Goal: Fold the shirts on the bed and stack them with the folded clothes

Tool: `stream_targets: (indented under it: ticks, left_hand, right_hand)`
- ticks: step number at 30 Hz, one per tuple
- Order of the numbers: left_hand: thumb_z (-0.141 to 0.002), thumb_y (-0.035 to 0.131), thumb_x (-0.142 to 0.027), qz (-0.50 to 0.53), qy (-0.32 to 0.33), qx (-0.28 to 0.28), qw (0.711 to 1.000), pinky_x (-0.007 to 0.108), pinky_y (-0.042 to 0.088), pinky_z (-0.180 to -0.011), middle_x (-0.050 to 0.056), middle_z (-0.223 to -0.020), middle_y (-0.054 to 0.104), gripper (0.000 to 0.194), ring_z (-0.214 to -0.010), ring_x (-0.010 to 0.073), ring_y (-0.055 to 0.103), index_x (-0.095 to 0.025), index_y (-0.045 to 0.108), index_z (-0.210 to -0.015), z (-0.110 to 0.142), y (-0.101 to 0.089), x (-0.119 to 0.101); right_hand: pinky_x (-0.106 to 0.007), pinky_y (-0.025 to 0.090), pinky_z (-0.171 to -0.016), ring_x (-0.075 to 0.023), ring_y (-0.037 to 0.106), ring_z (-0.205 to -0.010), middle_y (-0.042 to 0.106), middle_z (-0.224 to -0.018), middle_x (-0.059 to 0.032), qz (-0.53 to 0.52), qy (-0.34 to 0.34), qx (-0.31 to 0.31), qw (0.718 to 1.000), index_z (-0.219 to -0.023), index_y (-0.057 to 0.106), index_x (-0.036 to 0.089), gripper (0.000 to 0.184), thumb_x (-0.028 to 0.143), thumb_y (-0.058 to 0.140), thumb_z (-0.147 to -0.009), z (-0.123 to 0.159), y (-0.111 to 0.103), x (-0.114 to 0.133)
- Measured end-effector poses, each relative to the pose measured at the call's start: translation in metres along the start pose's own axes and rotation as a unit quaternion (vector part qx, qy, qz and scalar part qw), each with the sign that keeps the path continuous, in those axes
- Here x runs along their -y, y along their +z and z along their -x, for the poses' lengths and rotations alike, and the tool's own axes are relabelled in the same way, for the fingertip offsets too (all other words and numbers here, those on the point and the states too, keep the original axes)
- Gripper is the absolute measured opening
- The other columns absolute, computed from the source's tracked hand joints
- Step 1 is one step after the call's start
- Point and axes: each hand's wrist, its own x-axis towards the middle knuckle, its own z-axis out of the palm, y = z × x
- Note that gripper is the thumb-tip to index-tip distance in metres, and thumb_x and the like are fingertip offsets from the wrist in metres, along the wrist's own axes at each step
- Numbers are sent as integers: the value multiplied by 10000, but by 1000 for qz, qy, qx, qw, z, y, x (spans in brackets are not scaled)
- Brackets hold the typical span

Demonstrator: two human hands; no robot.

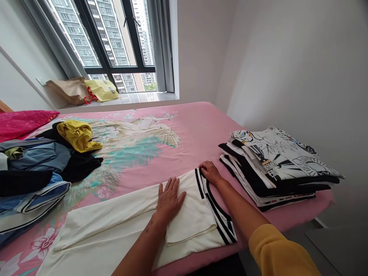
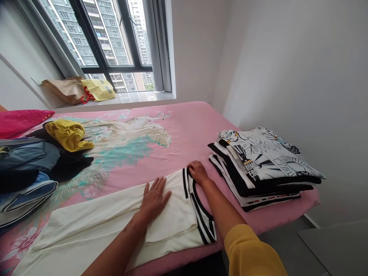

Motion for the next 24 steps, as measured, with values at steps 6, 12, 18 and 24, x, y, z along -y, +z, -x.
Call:
stream_targets:
  ticks: [6, 12, 18, 24]
  left_hand:
    - [-896, 272, -545, -14, 2, 2, 1000, 508, 51, -1137, 23, -1521, 232, 646, -1410, 224, 161, -222, 260, -1456, -1, -3, -3]
    - [-900, 254, -543, -42, -1, 6, 999, 521, 72, -1133, 25, -1524, 225, 644, -1409, 224, 166, -222, 244, -1459, -3, -3, -6]
    - [-903, 227, -543, -58, 0, 15, 998, 532, 79, -1127, 35, -1531, 201, 652, -1414, 223, 146, -212, 222, -1465, -4, -3, -8]
    - [-898, 225, -547, -58, 0, 27, 998, 543, 61, -1122, 63, -1534, 185, 671, -1415, 236, 136, -193, 212, -1467, -7, -3, -8]
  right_hand:
    - [-319, 389, -935, -181, 537, -989, 649, -1002, -30, -4, 46, 17, 999, -976, 688, 228, 247, 218, 523, -792, -9, 0, -4]
    - [-346, 385, -942, -218, 532, -1022, 651, -1027, -23, 5, 96, 33, 995, -927, 721, 268, 241, 260, 621, -708, -12, 1, 2]
    - [-262, 427, -884, -154, 583, -931, 676, -943, -12, -11, 135, 1, 991, -892, 702, 213, 227, 205, 498, -794, -9, -4, 1]
    - [-323, 412, -950, -180, 564, -1043, 636, -1117, -84, -6, 122, -26, 992, -1127, 608, 151, 388, 181, 312, -878, -1, -14, 46]
